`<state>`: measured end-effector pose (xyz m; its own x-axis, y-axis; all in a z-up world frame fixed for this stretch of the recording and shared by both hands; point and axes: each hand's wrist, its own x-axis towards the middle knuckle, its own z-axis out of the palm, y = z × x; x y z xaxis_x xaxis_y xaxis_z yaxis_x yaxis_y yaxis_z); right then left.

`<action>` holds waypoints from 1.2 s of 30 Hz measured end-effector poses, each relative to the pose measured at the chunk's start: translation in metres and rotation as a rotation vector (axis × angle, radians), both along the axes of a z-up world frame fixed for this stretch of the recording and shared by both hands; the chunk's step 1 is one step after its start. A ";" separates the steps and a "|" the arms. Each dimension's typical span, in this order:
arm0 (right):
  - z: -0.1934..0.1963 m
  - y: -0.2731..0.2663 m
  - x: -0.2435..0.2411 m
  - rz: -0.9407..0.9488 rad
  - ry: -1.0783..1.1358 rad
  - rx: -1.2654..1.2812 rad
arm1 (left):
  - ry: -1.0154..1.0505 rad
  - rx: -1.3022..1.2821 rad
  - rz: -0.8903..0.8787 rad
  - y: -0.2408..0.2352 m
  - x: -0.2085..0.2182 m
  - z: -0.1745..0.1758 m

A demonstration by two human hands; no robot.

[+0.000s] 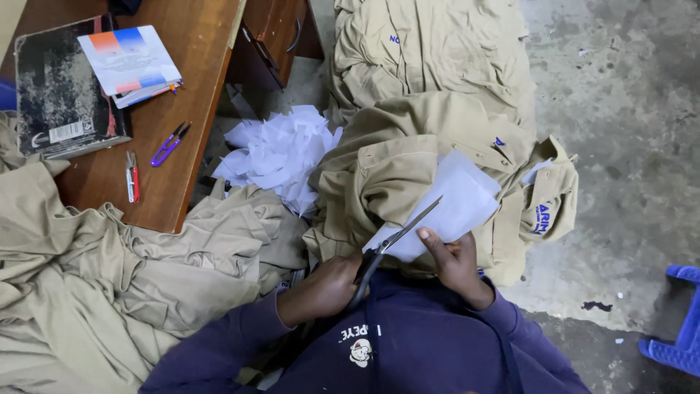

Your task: Cutting fabric labels from a strip and trimming them using scissors

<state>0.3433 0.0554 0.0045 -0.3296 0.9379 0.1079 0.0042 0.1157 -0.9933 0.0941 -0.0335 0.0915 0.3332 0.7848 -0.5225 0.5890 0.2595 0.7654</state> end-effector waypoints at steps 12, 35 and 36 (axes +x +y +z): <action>-0.019 -0.007 0.004 -0.030 -0.128 0.207 | -0.090 0.121 0.069 0.024 0.003 -0.006; 0.022 0.038 -0.018 0.082 0.831 -0.724 | 0.408 0.374 -0.165 0.039 -0.027 0.036; 0.012 0.044 -0.016 0.083 0.834 -0.726 | 0.411 0.372 -0.166 0.035 -0.028 0.033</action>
